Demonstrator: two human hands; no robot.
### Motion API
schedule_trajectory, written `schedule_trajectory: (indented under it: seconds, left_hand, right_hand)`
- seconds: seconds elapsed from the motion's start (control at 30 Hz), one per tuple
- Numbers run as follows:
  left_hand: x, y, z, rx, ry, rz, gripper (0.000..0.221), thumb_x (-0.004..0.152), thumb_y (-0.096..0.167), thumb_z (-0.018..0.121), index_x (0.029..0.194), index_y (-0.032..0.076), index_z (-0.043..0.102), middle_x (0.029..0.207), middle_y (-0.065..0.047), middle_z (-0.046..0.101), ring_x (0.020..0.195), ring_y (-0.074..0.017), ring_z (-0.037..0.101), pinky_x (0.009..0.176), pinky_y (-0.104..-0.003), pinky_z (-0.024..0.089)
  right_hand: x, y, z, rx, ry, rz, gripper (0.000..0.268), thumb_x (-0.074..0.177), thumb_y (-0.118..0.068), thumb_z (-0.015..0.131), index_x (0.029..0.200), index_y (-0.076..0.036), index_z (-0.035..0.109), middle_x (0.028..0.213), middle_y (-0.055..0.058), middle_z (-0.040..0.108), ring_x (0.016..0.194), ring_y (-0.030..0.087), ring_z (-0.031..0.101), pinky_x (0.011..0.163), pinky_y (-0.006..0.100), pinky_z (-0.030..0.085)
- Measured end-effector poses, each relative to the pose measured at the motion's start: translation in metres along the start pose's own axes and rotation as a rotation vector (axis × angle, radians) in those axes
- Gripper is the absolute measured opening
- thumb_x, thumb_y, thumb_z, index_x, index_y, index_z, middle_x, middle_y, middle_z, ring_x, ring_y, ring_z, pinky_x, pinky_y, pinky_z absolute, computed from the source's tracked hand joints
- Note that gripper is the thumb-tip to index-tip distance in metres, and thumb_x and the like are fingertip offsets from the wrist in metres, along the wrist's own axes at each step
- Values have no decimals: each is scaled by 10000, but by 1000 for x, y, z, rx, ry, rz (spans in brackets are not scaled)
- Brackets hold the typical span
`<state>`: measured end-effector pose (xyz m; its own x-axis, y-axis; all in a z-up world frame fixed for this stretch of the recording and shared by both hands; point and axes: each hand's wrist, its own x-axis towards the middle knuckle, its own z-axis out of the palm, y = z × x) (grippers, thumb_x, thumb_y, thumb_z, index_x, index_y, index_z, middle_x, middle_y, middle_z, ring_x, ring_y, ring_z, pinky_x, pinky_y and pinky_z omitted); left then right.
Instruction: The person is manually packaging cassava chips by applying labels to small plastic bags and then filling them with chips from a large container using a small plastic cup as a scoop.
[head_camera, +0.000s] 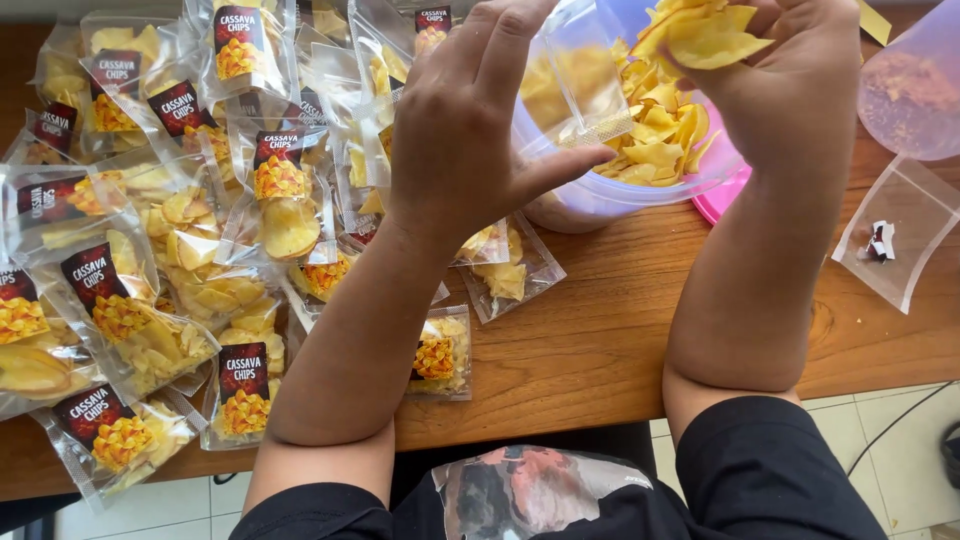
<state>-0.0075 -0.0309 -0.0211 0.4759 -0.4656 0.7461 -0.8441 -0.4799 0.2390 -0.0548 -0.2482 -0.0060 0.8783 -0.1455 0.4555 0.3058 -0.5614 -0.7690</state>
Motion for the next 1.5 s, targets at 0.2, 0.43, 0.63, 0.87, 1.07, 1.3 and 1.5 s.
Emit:
schedule_trajectory:
  seconds: [0.2, 0.43, 0.63, 0.87, 1.07, 1.3, 1.5]
  left_hand:
    - [-2, 7, 3, -55, -17, -39, 767, 760, 614, 719, 1215, 106, 366, 1119, -64, 530, 1000, -263, 587, 774, -386, 463]
    - [-1, 8, 3, -65, -19, -57, 787, 732, 619, 741, 1205, 106, 378, 1118, -64, 528, 1007, -269, 578, 805, -389, 463]
    - [0, 9, 6, -11, 12, -27, 772, 723, 627, 749, 1170, 89, 423, 1133, -61, 520, 992, -269, 581, 813, -380, 472]
    - [-1, 11, 8, 39, 11, -53, 780, 721, 656, 708, 1176, 90, 423, 1140, -58, 511, 991, -264, 579, 789, -390, 461]
    - [-1, 12, 8, 19, 4, -57, 705, 729, 563, 716, 1167, 97, 421, 1137, -45, 507, 967, -265, 584, 752, -399, 465]
    - [-3, 11, 11, 12, 2, -75, 780, 724, 640, 705, 1193, 91, 410, 1154, -66, 505, 1003, -270, 573, 802, -400, 467]
    - [-3, 11, 10, -14, 1, -85, 791, 730, 653, 678, 1195, 76, 400, 1158, -80, 491, 1027, -276, 557, 823, -404, 465]
  right_hand:
    - [0, 20, -2, -699, 128, -327, 168, 824, -89, 827, 848, -16, 677, 833, 59, 695, 506, 146, 576, 513, 288, 405]
    - [-3, -6, 1, 30, -17, -74, 239, 926, -55, 712, 1070, 13, 533, 986, 120, 592, 899, 177, 599, 686, 245, 521]
    - [-8, -20, 11, 183, -81, 40, 309, 875, -81, 653, 1113, -20, 466, 1024, 145, 578, 867, 181, 597, 644, 236, 555]
    - [-14, -34, 16, 278, -122, 69, 261, 853, -21, 639, 1086, -42, 522, 960, 80, 551, 793, 119, 578, 739, 197, 525]
    - [-12, -33, 13, 161, -243, -97, 291, 863, -72, 619, 1086, 87, 519, 1026, 128, 524, 964, 209, 547, 892, 290, 516]
    - [-12, -27, 15, 107, -198, -17, 181, 881, -33, 637, 1006, 32, 524, 946, 78, 528, 900, 133, 532, 815, 230, 520]
    - [-14, -25, 14, 196, -98, 46, 165, 902, -99, 646, 967, 7, 537, 888, 53, 561, 799, 88, 554, 693, 167, 498]
